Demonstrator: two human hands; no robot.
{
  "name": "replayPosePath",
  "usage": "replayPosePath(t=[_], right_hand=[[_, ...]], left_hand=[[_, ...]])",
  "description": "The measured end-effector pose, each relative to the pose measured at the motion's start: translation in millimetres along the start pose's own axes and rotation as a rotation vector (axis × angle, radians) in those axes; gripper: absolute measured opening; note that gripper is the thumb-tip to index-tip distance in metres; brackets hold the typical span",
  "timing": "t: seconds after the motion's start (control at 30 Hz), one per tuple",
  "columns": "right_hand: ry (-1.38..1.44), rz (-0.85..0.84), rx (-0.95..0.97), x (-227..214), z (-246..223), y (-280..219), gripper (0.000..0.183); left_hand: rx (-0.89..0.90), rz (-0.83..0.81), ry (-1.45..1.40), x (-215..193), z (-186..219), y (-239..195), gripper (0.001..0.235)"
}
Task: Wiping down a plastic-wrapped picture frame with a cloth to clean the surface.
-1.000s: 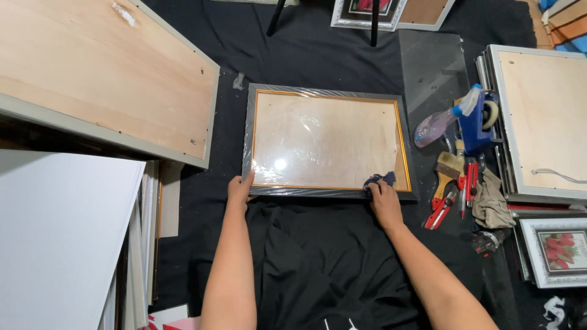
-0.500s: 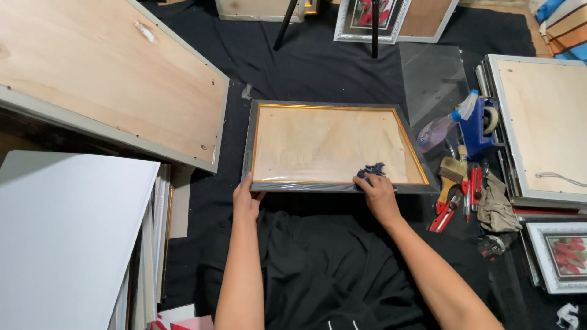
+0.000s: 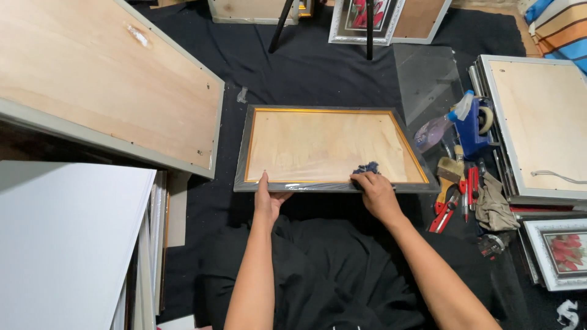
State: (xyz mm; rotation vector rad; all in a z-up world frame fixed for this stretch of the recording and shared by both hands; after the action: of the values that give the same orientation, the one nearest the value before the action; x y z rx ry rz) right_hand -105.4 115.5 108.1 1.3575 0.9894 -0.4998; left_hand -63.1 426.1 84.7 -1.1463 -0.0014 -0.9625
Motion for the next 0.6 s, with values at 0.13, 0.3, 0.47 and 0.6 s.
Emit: replayPosePath(t=[0.13, 0.3, 0.47, 0.6], right_hand=[[0.205, -0.063, 0.070, -9.9, -79.7, 23.7, 0.090], [0.390, 0.124, -0.067, 37.6, -182.8, 78.3, 0.040], [0.118, 0.272, -0.225, 39.7, -207.5, 73.4, 0.051], [-0.035, 0.248, -0.227, 16.1, -129.5, 38.9, 0.055]], left_hand=[[0.001, 0.043, -0.011, -12.0, -11.8, 29.8, 0.078], [0.044, 0.024, 0.032, -35.8, -49.0, 106.6, 0.062], [0.093, 0.100, 0.009, -30.2, -32.5, 78.9, 0.075], [0.084, 0.088, -0.029, -11.6, -14.0, 43.4, 0.073]])
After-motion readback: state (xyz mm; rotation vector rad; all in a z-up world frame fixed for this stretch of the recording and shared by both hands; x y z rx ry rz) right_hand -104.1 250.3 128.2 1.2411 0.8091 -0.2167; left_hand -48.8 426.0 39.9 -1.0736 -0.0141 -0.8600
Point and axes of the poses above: each hand's wrist, its own y-axis towards the middle knuckle, its own x-axis out of the palm, z = x × y, the point moved 6 cm from there along y, towards the middle knuckle, and after that the axes turned 15 degrees about z, right-handed, at the moved point
